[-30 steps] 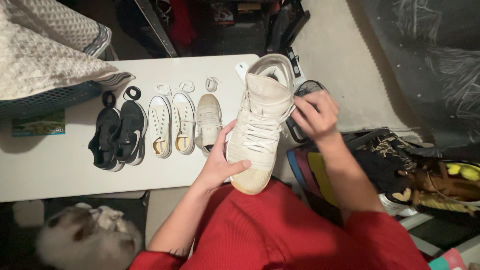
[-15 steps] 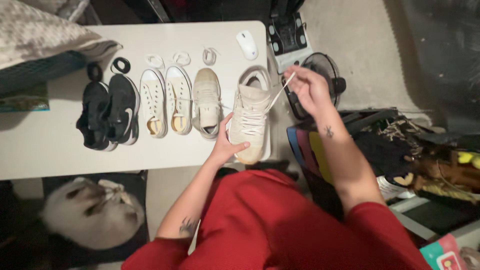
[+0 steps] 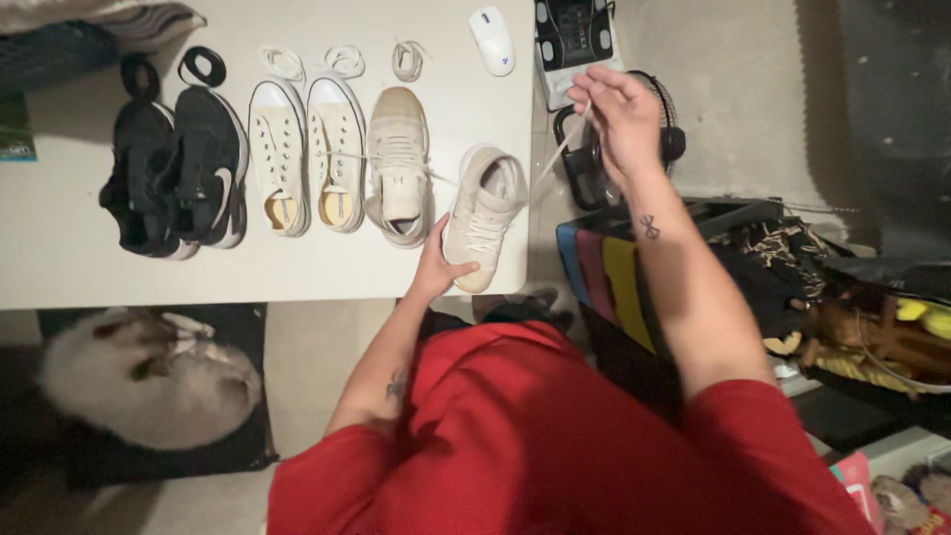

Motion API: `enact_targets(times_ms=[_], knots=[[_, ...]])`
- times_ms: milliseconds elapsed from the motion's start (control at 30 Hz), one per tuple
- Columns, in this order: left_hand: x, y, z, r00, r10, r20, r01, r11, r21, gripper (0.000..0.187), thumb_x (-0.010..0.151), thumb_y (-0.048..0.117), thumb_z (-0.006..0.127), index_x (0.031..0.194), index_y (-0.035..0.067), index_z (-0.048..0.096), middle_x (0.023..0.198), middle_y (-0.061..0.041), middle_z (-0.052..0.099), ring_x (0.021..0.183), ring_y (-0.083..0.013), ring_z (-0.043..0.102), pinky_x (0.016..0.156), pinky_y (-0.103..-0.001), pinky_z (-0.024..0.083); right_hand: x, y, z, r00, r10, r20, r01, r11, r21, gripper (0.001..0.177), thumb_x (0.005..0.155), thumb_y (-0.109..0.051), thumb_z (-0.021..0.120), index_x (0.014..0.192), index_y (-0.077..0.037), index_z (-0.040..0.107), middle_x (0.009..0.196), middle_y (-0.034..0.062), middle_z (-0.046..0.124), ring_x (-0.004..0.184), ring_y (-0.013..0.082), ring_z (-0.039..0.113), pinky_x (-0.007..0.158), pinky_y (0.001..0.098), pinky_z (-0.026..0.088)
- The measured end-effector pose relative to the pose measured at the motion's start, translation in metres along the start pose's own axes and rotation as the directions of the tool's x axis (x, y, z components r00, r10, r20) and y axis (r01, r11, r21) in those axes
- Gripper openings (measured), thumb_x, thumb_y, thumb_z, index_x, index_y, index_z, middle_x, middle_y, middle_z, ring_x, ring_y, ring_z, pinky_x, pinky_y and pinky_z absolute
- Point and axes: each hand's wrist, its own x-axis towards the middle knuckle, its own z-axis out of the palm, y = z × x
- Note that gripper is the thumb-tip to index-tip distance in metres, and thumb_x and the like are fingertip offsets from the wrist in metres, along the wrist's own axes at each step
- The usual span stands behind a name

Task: The person laces a white high-top sneaker by threading the laces through the eyelets and tying them. The person handles the shoe and laces by hand, repeatedly adjusting the lacing pattern and tightening the laces.

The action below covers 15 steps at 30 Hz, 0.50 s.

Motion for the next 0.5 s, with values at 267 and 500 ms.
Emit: enact_targets(times_ms=[267, 500], knots=[[-0.013, 0.032, 0.023, 0.984, -0.051, -0.169, 0.11, 0.925, 0.365, 0.105, 0.062, 0.027, 0.091, 0.149, 0.001, 0.038, 0.132, -0.024, 0.042, 0.122, -0.041, 0.045, 0.11, -0.045, 0.04, -0.034, -0.068, 0.066, 0.941, -0.198, 0.273, 0.265, 0.935, -0.236, 0.018, 0.109, 0.003, 0.057, 0.125, 0.009, 0.065, 0.12, 0.0203, 0.073, 0.108, 0.0249, 0.074, 0.096, 0.035, 0.061], [-0.016, 0.078, 0.032, 0.928, 0.278, -0.248, -0.162, 0.9, 0.405, 0.068, 0.084, 0.017, 0.074, 0.144, 0.003, 0.046, 0.134, -0.021, 0.05, 0.13, -0.0418, 0.047, 0.116, -0.049, 0.037, -0.086, -0.108, 0.094, 0.86, -0.283, 0.424, 0.399, 0.892, -0.212, 0.016, 0.11, 0.007, 0.058, 0.123, 0.008, 0.065, 0.12, 0.0204, 0.071, 0.105, 0.0238, 0.073, 0.09, 0.0328, 0.062]])
